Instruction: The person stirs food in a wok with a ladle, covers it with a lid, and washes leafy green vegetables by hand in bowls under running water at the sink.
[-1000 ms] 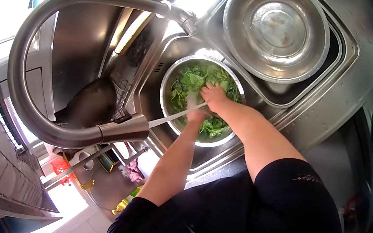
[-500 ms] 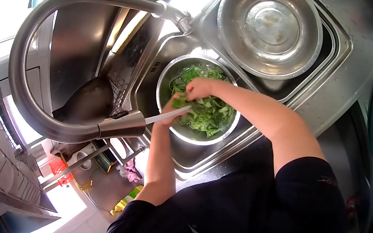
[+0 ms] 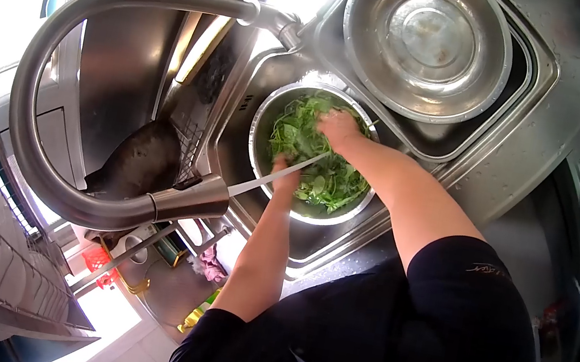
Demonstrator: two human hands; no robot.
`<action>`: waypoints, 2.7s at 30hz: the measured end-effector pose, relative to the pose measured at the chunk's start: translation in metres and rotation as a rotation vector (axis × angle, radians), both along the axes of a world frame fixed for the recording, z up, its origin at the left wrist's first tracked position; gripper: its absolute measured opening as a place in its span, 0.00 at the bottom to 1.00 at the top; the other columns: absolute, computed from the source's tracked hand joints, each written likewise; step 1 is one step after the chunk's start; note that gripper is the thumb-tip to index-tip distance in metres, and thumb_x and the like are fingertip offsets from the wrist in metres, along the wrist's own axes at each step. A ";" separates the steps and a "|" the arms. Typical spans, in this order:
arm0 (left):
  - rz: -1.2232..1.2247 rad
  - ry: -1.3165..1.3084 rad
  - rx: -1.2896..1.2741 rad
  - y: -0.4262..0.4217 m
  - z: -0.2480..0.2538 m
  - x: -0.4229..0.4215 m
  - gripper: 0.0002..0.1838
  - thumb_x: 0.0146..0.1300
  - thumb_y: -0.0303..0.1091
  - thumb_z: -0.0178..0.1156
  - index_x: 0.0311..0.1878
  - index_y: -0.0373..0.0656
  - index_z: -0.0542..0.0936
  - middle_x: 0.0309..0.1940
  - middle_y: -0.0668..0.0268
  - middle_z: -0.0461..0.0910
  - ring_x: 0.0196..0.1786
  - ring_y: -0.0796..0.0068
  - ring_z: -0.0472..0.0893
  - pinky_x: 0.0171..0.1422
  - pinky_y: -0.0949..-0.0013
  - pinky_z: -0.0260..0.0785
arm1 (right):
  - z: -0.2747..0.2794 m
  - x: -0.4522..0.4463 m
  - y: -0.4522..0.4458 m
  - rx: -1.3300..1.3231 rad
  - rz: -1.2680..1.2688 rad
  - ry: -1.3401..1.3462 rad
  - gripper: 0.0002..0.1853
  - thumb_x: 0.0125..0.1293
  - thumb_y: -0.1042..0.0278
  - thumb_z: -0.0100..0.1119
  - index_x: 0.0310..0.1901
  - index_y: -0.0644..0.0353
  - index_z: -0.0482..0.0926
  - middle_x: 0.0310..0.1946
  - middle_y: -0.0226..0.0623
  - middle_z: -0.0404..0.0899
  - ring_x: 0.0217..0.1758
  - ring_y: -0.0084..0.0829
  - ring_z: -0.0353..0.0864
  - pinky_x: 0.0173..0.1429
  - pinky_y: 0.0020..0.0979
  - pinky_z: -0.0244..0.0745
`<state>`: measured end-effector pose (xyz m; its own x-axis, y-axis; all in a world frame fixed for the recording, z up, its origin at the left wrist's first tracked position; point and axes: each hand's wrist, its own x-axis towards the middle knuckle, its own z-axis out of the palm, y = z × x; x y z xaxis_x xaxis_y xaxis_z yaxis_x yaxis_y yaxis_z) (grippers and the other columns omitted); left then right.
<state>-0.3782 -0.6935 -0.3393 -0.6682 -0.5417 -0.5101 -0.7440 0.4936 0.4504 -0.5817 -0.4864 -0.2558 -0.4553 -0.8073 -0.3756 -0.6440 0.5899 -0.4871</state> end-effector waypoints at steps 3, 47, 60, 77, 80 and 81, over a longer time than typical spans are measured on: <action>-0.013 0.176 -0.092 0.032 0.016 -0.012 0.26 0.61 0.33 0.54 0.63 0.41 0.63 0.51 0.60 0.76 0.51 0.66 0.76 0.56 0.66 0.70 | 0.010 0.024 -0.004 -0.041 -0.125 0.093 0.24 0.54 0.66 0.59 0.55 0.43 0.74 0.64 0.28 0.64 0.67 0.35 0.60 0.61 0.44 0.62; -0.226 0.159 -0.234 0.078 0.068 -0.053 0.24 0.46 0.28 0.65 0.50 0.36 0.75 0.54 0.46 0.70 0.54 0.43 0.71 0.58 0.51 0.66 | -0.013 0.031 0.000 -0.152 0.349 -0.007 0.19 0.51 0.69 0.59 0.48 0.48 0.78 0.55 0.33 0.71 0.63 0.39 0.64 0.60 0.51 0.62; -0.319 -0.329 -0.345 0.063 0.085 -0.060 0.27 0.47 0.39 0.65 0.52 0.39 0.75 0.57 0.51 0.69 0.58 0.47 0.67 0.63 0.56 0.61 | -0.011 -0.001 -0.006 -0.057 -0.137 -0.514 0.25 0.51 0.71 0.59 0.55 0.50 0.75 0.65 0.37 0.63 0.65 0.42 0.64 0.67 0.38 0.60; 0.345 0.325 0.441 0.061 0.159 -0.050 0.29 0.53 0.20 0.59 0.60 0.39 0.68 0.51 0.61 0.74 0.53 0.69 0.74 0.58 0.68 0.67 | 0.060 -0.010 0.001 -0.228 -0.270 -0.242 0.24 0.49 0.70 0.60 0.52 0.47 0.75 0.54 0.46 0.66 0.51 0.44 0.75 0.54 0.40 0.72; 0.018 0.466 0.174 0.062 0.101 -0.059 0.31 0.52 0.27 0.63 0.61 0.40 0.66 0.54 0.55 0.71 0.57 0.63 0.72 0.60 0.62 0.65 | 0.023 0.012 -0.006 0.096 -0.002 -0.313 0.24 0.49 0.70 0.61 0.52 0.45 0.77 0.61 0.47 0.64 0.56 0.44 0.74 0.52 0.39 0.73; -0.106 0.356 0.028 0.070 0.085 -0.060 0.32 0.49 0.28 0.65 0.60 0.42 0.67 0.55 0.54 0.70 0.58 0.59 0.71 0.60 0.59 0.64 | 0.017 0.027 -0.012 0.128 0.163 -0.292 0.23 0.50 0.70 0.60 0.51 0.45 0.77 0.62 0.46 0.64 0.59 0.44 0.71 0.53 0.38 0.72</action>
<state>-0.4384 -0.6240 -0.2541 -0.8579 -0.4492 -0.2494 -0.4840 0.5435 0.6858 -0.5543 -0.4981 -0.2393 -0.1826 -0.7984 -0.5738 -0.5794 0.5589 -0.5933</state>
